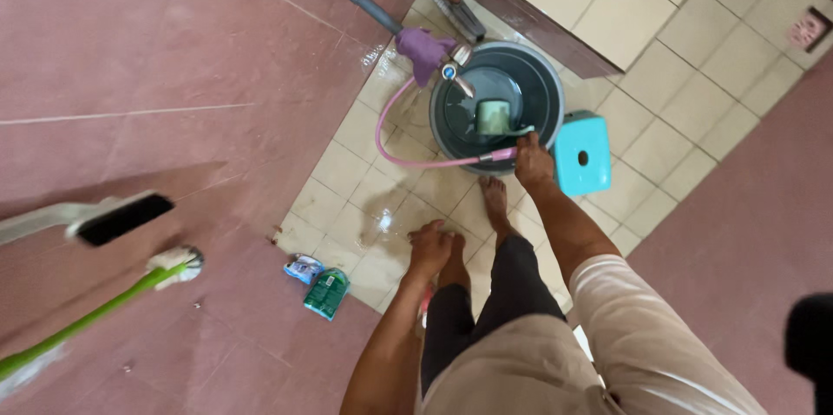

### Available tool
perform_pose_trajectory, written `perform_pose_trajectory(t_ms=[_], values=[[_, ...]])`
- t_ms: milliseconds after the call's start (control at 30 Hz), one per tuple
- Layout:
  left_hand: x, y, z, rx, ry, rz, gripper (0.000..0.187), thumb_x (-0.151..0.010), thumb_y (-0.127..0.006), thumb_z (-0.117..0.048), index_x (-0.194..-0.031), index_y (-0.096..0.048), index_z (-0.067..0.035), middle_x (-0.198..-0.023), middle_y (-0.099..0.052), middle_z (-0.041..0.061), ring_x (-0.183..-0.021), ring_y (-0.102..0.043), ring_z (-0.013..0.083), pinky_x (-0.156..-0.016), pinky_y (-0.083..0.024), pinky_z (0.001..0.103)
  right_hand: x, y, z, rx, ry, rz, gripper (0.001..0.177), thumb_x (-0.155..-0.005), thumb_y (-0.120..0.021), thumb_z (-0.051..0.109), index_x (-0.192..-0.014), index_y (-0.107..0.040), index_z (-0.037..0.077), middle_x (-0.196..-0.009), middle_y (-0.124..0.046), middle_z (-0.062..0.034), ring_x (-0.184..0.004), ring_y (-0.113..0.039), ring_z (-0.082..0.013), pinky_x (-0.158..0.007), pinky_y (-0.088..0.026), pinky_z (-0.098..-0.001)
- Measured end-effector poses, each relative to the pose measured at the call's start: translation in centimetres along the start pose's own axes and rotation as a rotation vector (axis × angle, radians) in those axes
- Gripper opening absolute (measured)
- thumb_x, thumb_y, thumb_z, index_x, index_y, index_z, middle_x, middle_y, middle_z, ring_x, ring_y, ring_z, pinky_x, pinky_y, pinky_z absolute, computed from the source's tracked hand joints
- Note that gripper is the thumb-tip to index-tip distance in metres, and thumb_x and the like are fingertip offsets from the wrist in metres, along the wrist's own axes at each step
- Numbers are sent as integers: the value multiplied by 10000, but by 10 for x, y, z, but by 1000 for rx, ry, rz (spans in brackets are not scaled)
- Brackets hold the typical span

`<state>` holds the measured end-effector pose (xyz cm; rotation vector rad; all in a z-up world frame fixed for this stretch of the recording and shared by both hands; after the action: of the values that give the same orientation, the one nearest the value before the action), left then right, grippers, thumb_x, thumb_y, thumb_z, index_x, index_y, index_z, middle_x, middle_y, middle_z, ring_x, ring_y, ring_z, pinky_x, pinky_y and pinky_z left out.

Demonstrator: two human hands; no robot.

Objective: The person cleans a wall-mounted mirror and other fixtures in a bathroom, using a handheld sprayer to rinse the mirror and a cloth to wipe down a plastic stool and the mirror surface.

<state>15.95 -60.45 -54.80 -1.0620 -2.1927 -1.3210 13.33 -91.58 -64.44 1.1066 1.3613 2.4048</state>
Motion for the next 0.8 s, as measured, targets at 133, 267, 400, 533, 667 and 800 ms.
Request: perform_pose_trajectory(t_ms=[133, 267, 400, 533, 667, 800], values=[[-33, -30, 0, -216, 156, 112, 499, -906, -630, -331, -1337, -598, -80, -1361, -604, 208, -1316, -510, 429, -1149, -146, 688, -33, -15, -11, -119, 106, -115, 456, -914, -588, 12, -1366, -577, 71, -1570, -376, -227, -1163, -615, -481, -946, -549, -510], [-47, -50, 8, -109, 279, 117, 507, -923, -653, -353, -1371, -594, -124, -1437, -527, 232, -1336, -353, 572, -1148, -150, 647, -57, -12, -23, -292, 85, -146, 714, -718, -722, 49, -1413, -556, 35, -1510, -392, -350, -1173, -581, -511, -896, -532, -533], [-42, -57, 6, 208, 159, -6, 507, -927, -666, -322, -1331, -584, -26, -1340, -586, 302, -1259, -576, 453, -1112, -423, 509, -59, -2, -4, -447, -5, 66, 526, -830, -823, 261, -1289, -652, 70, -1063, -751, -210, -997, -723, -316, -908, -575, -407], [-35, -66, 11, 202, 237, 8, 487, -913, -672, -313, -1315, -624, -43, -1173, -706, 271, -1126, -691, 385, -1110, -481, 432, -45, 116, 57, -704, 149, -176, 366, -982, -723, 333, -1252, -703, 87, -941, -778, -123, -711, -712, -234, -694, -555, -357], [-25, -51, -1, 88, 187, -78, 420, -929, -705, -264, -1281, -650, -41, -1208, -675, 249, -1132, -649, 386, -1084, -359, 530, -10, 239, 146, -713, 559, -284, 509, -879, -796, 291, -1273, -622, 20, -1131, -714, -164, -832, -736, -241, -649, -567, -354], [-2, -43, -15, 380, 158, -125, 442, -930, -664, -235, -1308, -590, -18, -1272, -622, 225, -1099, -685, 326, -919, -554, 418, -1, 263, 187, -337, 769, -395, 440, -867, -709, 64, -1305, -681, 92, -1190, -716, -133, -1006, -716, -336, -814, -578, -412]])
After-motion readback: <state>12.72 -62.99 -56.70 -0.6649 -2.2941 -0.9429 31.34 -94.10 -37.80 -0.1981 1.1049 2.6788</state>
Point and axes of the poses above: each hand's wrist, its own x-axis away from the middle knuckle, its own y-axis out of the back of the hand, z = x × y, the point moved 10 cm from there along -x, towards the middle knuckle
